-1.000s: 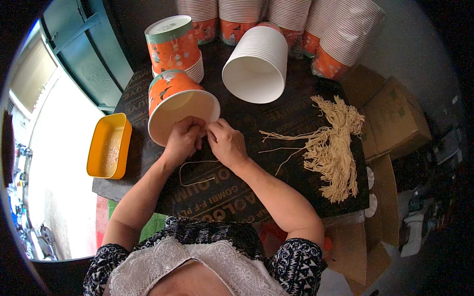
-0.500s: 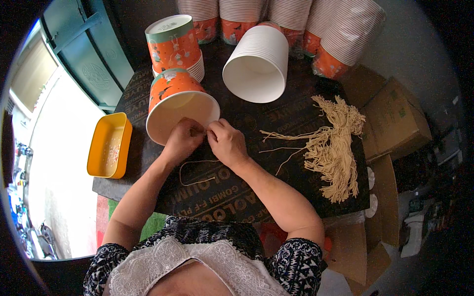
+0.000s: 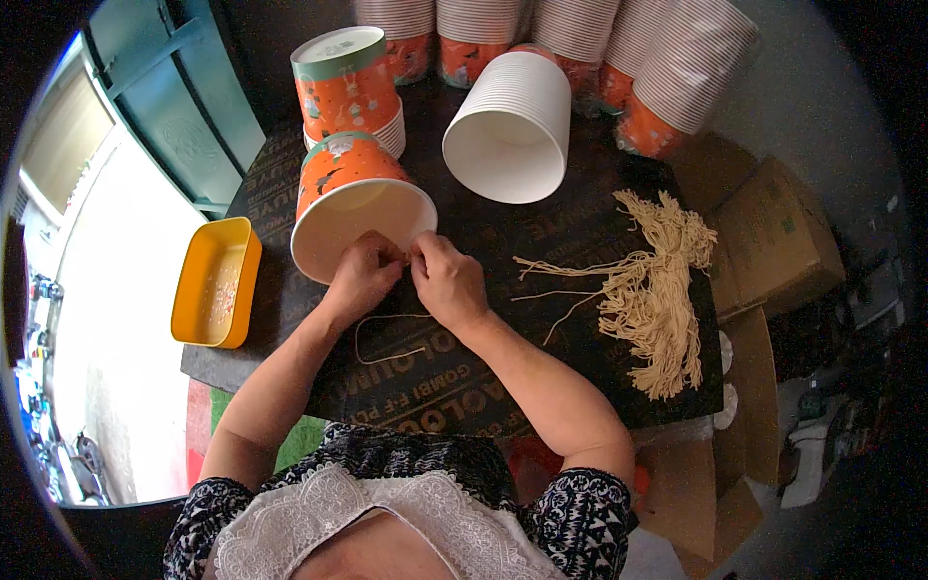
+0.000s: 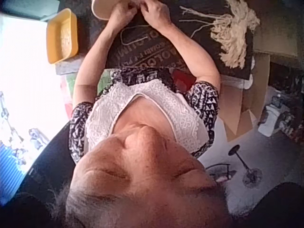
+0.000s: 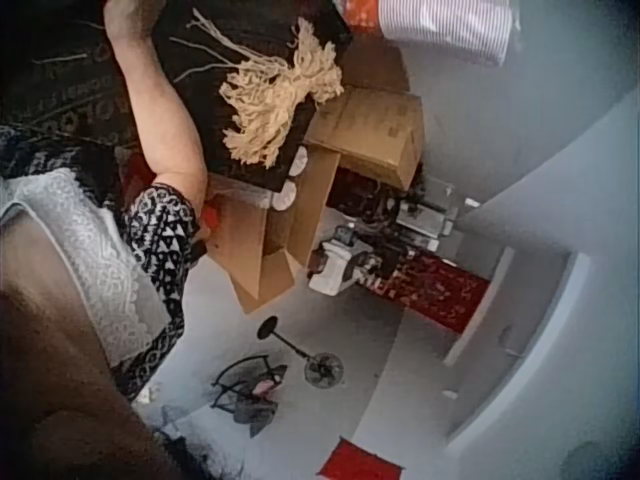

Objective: Manually threading and tying string handles onto paper buckets.

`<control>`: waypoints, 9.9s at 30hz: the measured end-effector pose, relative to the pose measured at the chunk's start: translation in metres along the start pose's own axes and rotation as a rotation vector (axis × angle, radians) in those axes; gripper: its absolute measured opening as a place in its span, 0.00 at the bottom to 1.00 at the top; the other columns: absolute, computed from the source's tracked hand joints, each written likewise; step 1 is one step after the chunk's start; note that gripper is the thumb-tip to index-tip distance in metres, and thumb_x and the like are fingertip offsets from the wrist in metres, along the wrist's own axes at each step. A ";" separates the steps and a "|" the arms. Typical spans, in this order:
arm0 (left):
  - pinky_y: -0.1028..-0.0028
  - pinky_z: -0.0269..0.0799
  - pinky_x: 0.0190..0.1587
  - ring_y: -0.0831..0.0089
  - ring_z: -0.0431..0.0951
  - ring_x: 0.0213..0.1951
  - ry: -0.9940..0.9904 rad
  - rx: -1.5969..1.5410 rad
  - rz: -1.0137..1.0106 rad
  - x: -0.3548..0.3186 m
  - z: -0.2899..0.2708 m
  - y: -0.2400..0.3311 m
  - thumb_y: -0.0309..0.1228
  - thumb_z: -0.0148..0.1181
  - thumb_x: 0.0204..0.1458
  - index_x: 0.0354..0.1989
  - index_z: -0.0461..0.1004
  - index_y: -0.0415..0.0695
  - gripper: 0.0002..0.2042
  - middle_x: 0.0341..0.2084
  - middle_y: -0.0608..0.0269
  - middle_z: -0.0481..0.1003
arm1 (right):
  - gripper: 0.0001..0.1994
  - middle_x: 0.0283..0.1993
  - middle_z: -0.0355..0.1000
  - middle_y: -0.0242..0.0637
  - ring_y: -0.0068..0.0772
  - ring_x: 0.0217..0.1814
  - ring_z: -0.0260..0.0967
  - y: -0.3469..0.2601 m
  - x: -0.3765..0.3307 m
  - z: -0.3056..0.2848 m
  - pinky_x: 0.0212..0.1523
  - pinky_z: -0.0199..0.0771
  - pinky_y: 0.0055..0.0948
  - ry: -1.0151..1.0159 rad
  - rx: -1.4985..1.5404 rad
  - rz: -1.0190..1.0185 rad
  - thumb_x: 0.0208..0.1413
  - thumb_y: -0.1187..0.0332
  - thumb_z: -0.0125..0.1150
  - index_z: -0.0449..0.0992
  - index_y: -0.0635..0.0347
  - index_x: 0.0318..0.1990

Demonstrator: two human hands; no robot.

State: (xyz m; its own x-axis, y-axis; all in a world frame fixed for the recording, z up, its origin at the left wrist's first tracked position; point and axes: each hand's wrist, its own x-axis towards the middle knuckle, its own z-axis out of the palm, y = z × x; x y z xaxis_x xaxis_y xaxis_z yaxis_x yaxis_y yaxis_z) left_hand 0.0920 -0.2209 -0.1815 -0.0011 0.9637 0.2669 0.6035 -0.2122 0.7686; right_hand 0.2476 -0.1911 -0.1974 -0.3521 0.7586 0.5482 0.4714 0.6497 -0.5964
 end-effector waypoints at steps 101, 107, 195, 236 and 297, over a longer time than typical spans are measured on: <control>0.54 0.74 0.36 0.42 0.77 0.32 0.186 0.461 -0.119 -0.002 0.011 0.010 0.26 0.54 0.44 0.27 0.73 0.31 0.08 0.32 0.38 0.74 | 0.07 0.24 0.72 0.52 0.56 0.28 0.73 0.005 0.002 -0.006 0.29 0.72 0.48 -0.050 -0.102 -0.029 0.51 0.71 0.57 0.70 0.65 0.27; 0.54 0.74 0.34 0.43 0.77 0.31 0.176 0.456 -0.069 -0.008 0.010 0.012 0.29 0.56 0.43 0.26 0.74 0.32 0.09 0.31 0.39 0.74 | 0.14 0.26 0.73 0.56 0.58 0.32 0.73 0.006 0.011 -0.006 0.32 0.74 0.48 -0.032 0.013 0.194 0.50 0.61 0.58 0.76 0.65 0.26; 0.68 0.70 0.30 0.60 0.73 0.28 0.454 0.048 0.332 -0.032 -0.055 0.057 0.29 0.59 0.38 0.50 0.61 0.35 0.27 0.33 0.51 0.67 | 0.21 0.26 0.66 0.36 0.40 0.23 0.69 0.005 0.027 -0.080 0.23 0.71 0.34 0.366 -0.523 -0.501 0.44 0.78 0.62 0.76 0.56 0.50; 0.80 0.52 0.14 0.77 0.64 0.15 0.270 -1.096 -0.479 -0.019 -0.036 0.035 0.61 0.42 0.58 0.44 0.63 0.47 0.27 0.20 0.62 0.68 | 0.07 0.21 0.73 0.39 0.30 0.21 0.72 0.012 0.017 -0.040 0.25 0.69 0.26 0.141 0.277 0.255 0.58 0.73 0.53 0.77 0.67 0.38; 0.64 0.76 0.34 0.54 0.77 0.39 -0.373 -1.593 -0.310 -0.018 -0.018 0.022 0.47 0.42 0.56 0.47 0.73 0.32 0.27 0.42 0.44 0.75 | 0.19 0.30 0.68 0.44 0.48 0.39 0.71 0.008 0.017 -0.051 0.46 0.69 0.41 -0.305 1.528 0.162 0.57 0.58 0.47 0.70 0.68 0.25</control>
State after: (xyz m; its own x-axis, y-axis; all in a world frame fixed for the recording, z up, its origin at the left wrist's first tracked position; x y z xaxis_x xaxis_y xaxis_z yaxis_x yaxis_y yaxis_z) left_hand 0.0909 -0.2455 -0.1583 0.3615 0.9316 0.0369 -0.7476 0.2659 0.6086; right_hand 0.2868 -0.1758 -0.1627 -0.6140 0.6807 0.3996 -0.6496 -0.1482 -0.7457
